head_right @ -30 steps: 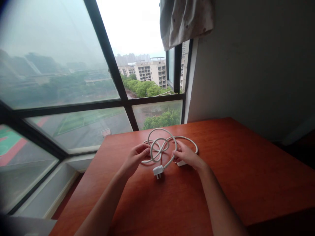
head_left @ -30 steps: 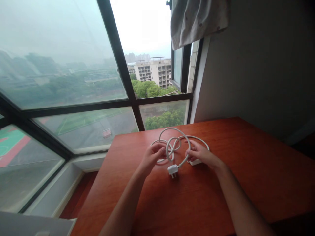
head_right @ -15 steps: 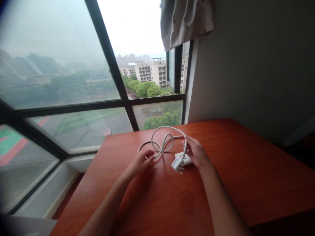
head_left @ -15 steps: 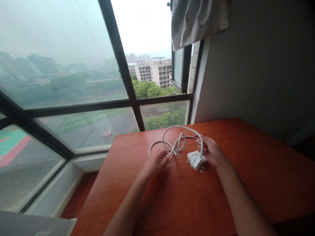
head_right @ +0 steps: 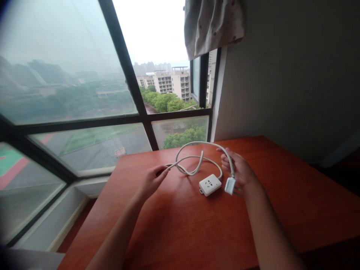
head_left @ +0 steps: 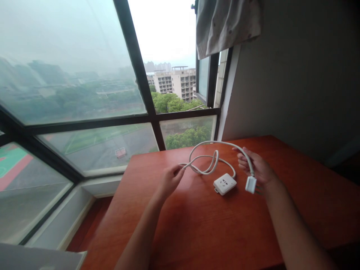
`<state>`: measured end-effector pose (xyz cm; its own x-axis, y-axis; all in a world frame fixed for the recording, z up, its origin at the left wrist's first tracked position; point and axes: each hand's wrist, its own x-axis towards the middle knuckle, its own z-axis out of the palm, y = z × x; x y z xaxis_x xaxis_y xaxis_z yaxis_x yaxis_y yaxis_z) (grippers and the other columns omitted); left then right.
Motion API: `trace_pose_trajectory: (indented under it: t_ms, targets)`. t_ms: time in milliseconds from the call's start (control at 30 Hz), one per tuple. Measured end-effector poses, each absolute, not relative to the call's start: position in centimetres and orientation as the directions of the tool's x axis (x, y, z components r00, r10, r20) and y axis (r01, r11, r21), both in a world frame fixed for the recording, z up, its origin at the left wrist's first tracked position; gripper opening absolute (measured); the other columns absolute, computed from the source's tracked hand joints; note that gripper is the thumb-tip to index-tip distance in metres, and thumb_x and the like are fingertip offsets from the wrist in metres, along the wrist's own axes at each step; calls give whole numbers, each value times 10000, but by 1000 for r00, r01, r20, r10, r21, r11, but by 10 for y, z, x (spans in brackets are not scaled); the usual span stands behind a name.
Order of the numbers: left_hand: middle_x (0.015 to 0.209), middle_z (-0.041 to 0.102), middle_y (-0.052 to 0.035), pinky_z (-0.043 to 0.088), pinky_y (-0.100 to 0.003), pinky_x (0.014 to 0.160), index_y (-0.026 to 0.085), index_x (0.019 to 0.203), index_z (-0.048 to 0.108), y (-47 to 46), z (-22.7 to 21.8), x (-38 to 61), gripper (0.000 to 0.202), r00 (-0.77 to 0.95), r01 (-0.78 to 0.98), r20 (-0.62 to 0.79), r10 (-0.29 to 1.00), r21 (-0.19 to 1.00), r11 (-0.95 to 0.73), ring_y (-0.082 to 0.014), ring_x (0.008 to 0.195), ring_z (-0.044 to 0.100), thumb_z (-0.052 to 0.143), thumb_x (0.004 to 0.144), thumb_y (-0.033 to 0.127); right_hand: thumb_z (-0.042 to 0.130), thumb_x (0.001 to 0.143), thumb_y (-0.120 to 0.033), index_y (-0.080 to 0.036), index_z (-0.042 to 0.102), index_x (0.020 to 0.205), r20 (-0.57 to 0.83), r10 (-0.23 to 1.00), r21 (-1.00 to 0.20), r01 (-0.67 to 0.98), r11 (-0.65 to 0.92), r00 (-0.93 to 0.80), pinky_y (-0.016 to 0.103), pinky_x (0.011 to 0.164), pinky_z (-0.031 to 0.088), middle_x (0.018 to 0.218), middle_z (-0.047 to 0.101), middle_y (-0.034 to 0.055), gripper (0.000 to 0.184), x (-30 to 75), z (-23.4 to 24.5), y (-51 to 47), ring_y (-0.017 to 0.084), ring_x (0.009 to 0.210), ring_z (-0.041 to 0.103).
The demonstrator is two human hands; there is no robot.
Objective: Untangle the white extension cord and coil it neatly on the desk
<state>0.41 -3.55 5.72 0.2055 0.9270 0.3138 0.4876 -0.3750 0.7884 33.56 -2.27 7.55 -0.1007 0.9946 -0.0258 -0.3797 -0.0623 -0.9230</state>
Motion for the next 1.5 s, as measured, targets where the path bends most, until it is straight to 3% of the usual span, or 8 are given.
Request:
trace_pose_trajectory:
  t_ms: [267, 633, 733, 933, 1100, 1267, 1400, 1500]
  targets:
    - [749, 704, -44, 404, -239, 619, 133, 829, 733, -40, 78, -5, 372, 76, 422, 285, 955, 859, -290, -176, 702, 596, 585, 853, 474, 693, 777, -386, -185, 636, 886, -34, 999, -963, -268, -27, 22, 198, 360, 246, 597, 449, -43, 235, 358, 81, -15, 65, 445, 301]
    - [743, 710, -46, 416, -234, 615, 129, 803, 735, -44, 90, -15, 353, 66, 430, 272, 960, 861, -273, -177, 699, 609, 610, 832, 458, 721, 746, -405, -178, 589, 806, -53, 998, -974, -223, -48, 18, 194, 352, 173, 559, 440, -56, 269, 354, 86, -2, 44, 412, 238]
    - [714, 690, -38, 412, -231, 599, 127, 789, 732, -45, 91, -14, 364, 90, 442, 282, 955, 848, -292, -169, 674, 590, 604, 832, 465, 699, 739, -329, -198, 608, 869, -20, 1000, -970, -244, -24, -19, 205, 365, 227, 616, 489, -38, 206, 353, 101, 0, 64, 440, 301]
    - [725, 689, -41, 412, -227, 596, 130, 824, 736, -49, 94, -8, 342, 88, 431, 310, 947, 845, -317, -165, 669, 581, 609, 840, 447, 650, 735, -268, -234, 644, 1004, 47, 997, -974, -225, 33, -56, 231, 430, 360, 776, 615, 13, 271, 335, 135, -3, 106, 535, 454]
    - [704, 670, -26, 394, -211, 573, 139, 857, 739, -57, 100, -3, 313, 128, 456, 388, 913, 794, -401, -137, 629, 543, 605, 858, 421, 736, 685, -295, -194, 677, 977, 116, 991, -989, -95, 109, -67, 219, 488, 394, 804, 659, 32, 314, 300, 149, 1, 110, 601, 519]
    - [693, 658, -34, 378, -209, 559, 140, 862, 736, -64, 108, 0, 298, 218, 471, 403, 889, 754, -458, -129, 603, 522, 589, 876, 398, 747, 677, -325, -171, 668, 939, 302, 951, -942, 133, 308, -58, 249, 575, 457, 758, 657, 26, 314, 265, 154, 16, 150, 690, 582]
    - [664, 638, -32, 345, -208, 535, 154, 854, 740, -72, 116, 7, 273, 403, 485, 367, 838, 691, -536, -112, 558, 471, 554, 902, 348, 688, 733, -315, -176, 653, 1027, 417, 909, -898, 155, 411, 6, 244, 570, 463, 763, 651, 14, 327, 246, 159, 32, 134, 658, 577]
    - [635, 595, -31, 342, -209, 534, 150, 822, 738, -78, 119, 13, 284, 502, 466, 345, 793, 665, -584, -109, 553, 447, 536, 911, 329, 661, 759, -317, -178, 682, 992, 438, 899, -887, 173, 427, 26, 226, 515, 445, 731, 639, 6, 271, 230, 155, 41, 115, 589, 547]
